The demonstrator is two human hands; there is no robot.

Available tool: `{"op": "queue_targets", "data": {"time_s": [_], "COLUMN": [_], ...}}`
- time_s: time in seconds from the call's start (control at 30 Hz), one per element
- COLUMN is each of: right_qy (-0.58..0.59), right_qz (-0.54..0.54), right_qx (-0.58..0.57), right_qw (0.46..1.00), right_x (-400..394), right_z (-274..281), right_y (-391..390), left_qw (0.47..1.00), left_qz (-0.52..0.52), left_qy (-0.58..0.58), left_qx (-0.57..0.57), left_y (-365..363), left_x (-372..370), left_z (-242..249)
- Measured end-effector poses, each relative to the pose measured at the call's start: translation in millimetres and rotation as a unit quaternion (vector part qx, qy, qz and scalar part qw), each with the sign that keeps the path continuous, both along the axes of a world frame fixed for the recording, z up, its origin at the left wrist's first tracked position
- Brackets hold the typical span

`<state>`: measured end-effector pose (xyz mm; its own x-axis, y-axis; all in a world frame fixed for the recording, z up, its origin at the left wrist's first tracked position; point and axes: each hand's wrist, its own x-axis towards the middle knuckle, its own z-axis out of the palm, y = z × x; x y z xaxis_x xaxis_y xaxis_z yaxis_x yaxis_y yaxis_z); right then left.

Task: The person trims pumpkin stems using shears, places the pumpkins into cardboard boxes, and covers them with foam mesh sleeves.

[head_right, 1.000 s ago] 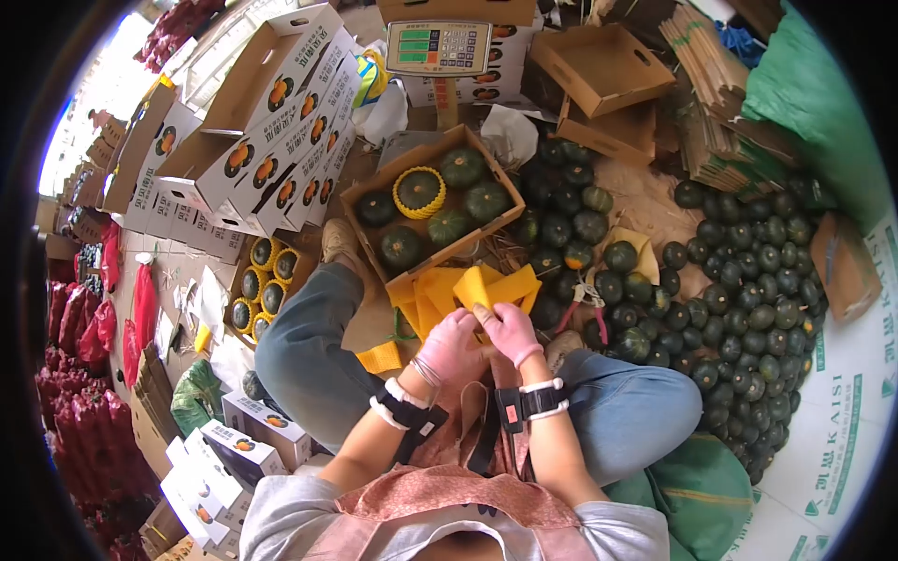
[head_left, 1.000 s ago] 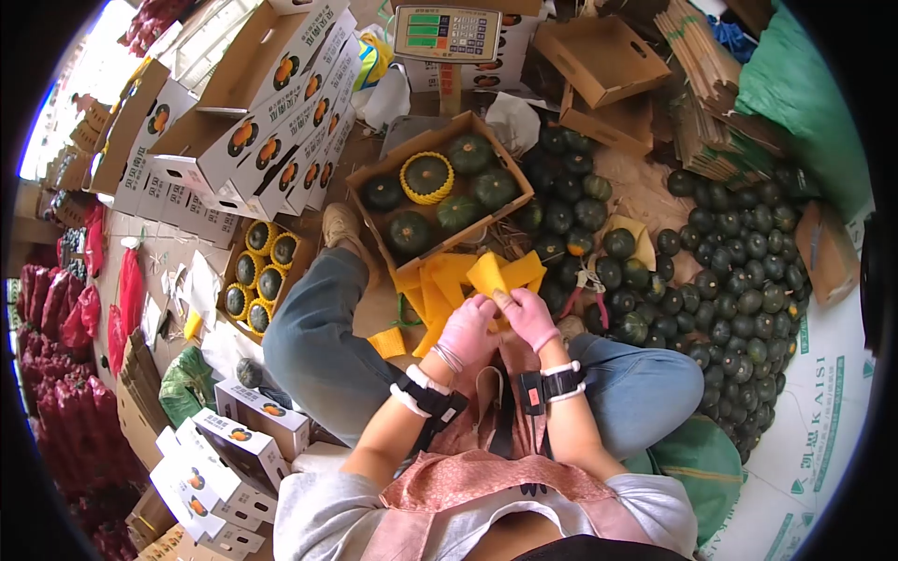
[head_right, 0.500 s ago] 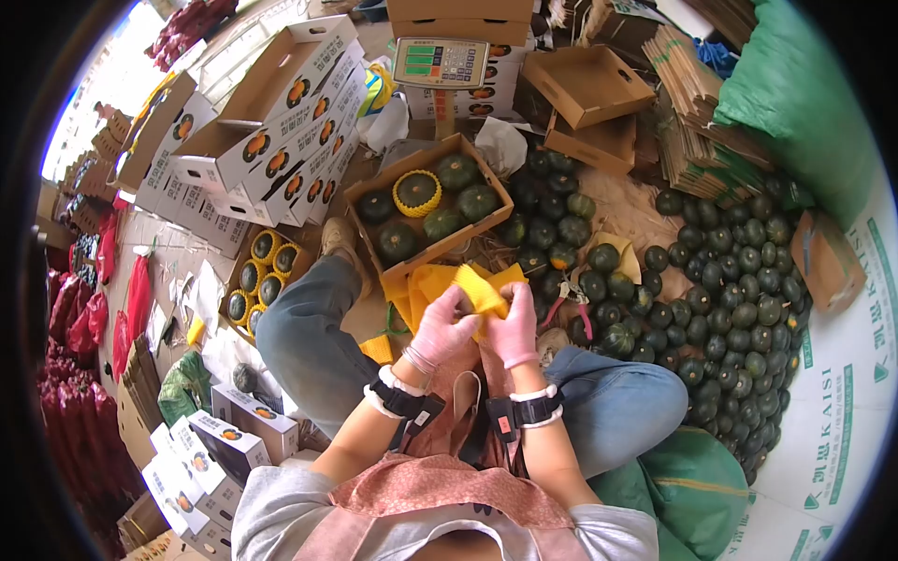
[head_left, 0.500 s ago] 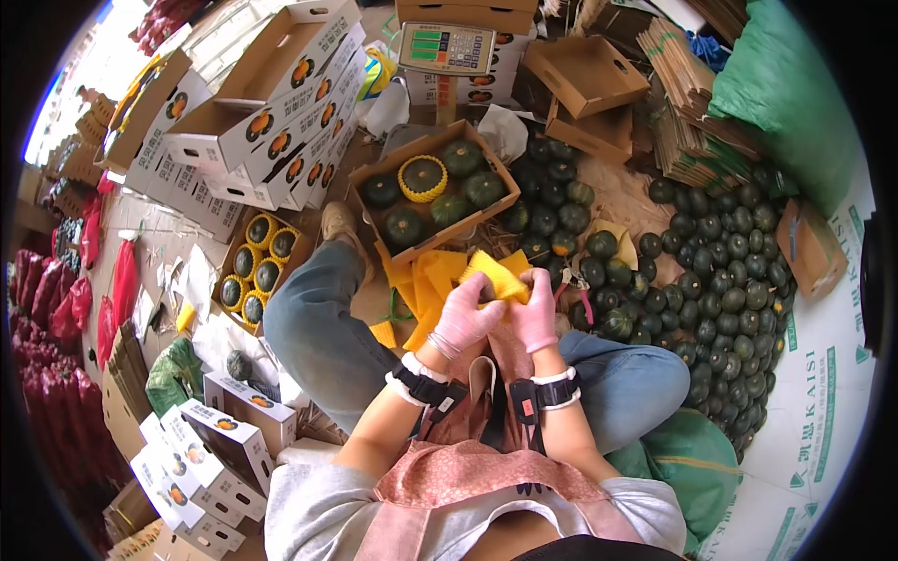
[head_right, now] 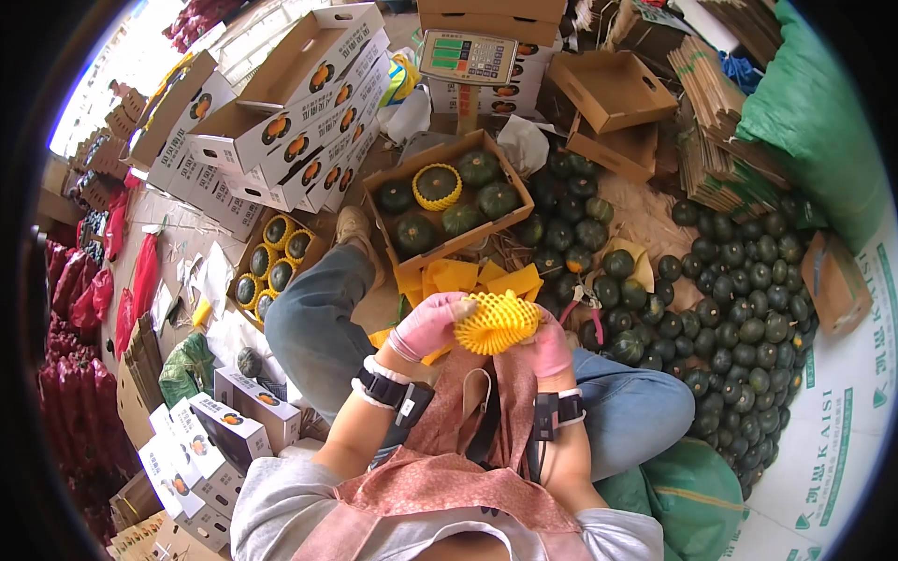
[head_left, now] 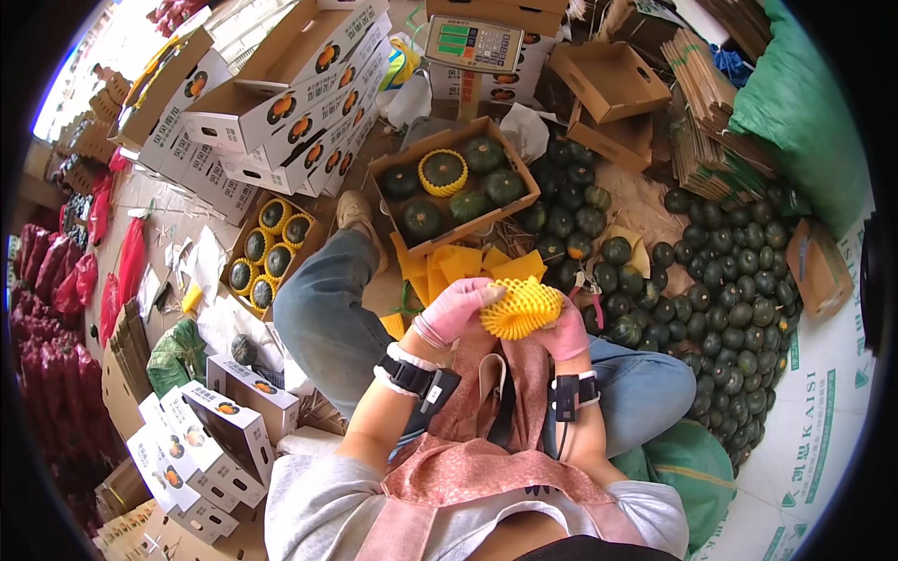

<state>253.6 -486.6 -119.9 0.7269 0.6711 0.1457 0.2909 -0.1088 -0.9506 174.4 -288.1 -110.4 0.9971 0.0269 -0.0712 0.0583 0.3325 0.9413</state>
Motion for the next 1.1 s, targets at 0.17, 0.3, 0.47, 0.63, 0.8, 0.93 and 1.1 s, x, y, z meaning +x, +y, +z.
{"op": "queue_targets", "data": {"time_s": [0.17,0.3,0.47,0.63,0.8,0.93,1.1], "right_qy": [0.459,0.402,0.346,0.310,0.442,0.479,0.553], "right_qz": [0.006,-0.080,-0.081,-0.077,-0.005,0.051,0.136], "right_qx": [0.243,0.264,0.137,0.076,0.105,0.057,0.088], "right_qw": [0.855,0.873,0.925,0.945,0.891,0.874,0.817], "right_x": [-2,-13,-7,-5,9,18,50], "right_z": [-10,14,-9,-38,-8,3,-3], "right_y": [10,33,16,13,23,17,42], "left_qw": [0.988,0.971,0.953,0.964,0.968,0.916,0.877], "left_qz": [-0.092,0.042,0.015,-0.071,-0.200,-0.343,-0.119], "left_qy": [0.014,-0.089,-0.109,-0.101,-0.004,0.122,0.172], "left_qx": [-0.124,0.216,0.282,0.234,-0.150,-0.166,-0.432], "left_y": [-2,-11,-15,-3,24,59,76], "left_x": [8,19,23,22,12,21,72], "left_z": [5,-7,-4,-2,-3,-25,-19]}}
